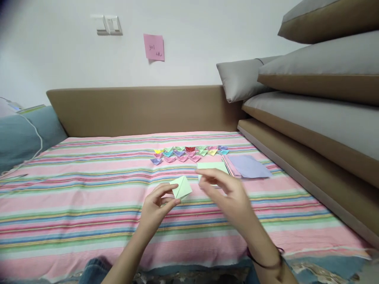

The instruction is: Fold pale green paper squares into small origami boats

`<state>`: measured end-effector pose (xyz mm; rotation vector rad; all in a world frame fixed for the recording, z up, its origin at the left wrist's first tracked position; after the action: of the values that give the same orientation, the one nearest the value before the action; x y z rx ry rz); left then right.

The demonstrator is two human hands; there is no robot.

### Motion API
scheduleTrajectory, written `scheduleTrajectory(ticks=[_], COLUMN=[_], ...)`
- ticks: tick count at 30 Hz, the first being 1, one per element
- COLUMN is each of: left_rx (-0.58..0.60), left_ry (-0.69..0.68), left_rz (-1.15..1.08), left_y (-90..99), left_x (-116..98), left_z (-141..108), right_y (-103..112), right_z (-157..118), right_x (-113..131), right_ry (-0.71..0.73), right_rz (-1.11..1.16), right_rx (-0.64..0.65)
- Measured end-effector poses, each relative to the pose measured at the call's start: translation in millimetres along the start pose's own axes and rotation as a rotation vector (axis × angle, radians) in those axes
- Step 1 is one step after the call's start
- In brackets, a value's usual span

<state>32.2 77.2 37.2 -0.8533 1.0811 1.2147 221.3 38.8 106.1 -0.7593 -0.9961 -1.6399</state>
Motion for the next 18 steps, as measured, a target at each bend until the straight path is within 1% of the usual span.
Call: scheduleTrajectory(ticks=[3,5,7,9,14,16,18], left_rx=[-0.092,-0.098,-0.073,-0.031,0.121,0.143,0.137], left_ry=[-0.017,0.003,0.032,0.069,0.134,0.132,0.097], left_rz=[0.017,-0.011,-0.071,-0.134,-0.240,-0.229,-0.174], left_y=[2.0,0.5,-3.0,-7.4,-16.7,-14.4,-9.1], left_x=[0,4,8,10,6,2,-1], left_z=[-1,-1,-2,-4,-8,-6,-4], right_y=[-30,-49,-61,-63,-55,-52,-51], right_z=[1,-3,-8,-11,-15,-17,-19], right_x=[-33,-53,-61,-64,-70,-73,-75], right_ry=[-0.113,-0.196,-0.210,-0.215,-0.283,-0.331,-0.374], right_rz=[0.032,0.145,0.257,0.344,0.467,0.498,0.508], right_rx=[0.132,0.215,0.242,0.216,0.166,0.172,0.184])
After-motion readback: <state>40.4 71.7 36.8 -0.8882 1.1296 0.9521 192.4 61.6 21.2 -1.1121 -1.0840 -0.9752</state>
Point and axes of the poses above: each hand's wrist, its own z-axis towards the middle knuckle, its own y-axis out of the back of the hand, x = y × z, the point moved 7 cm from there along z, towards the middle knuckle, and after that the axes turned 1 degree about z, right-handed, at the moved point
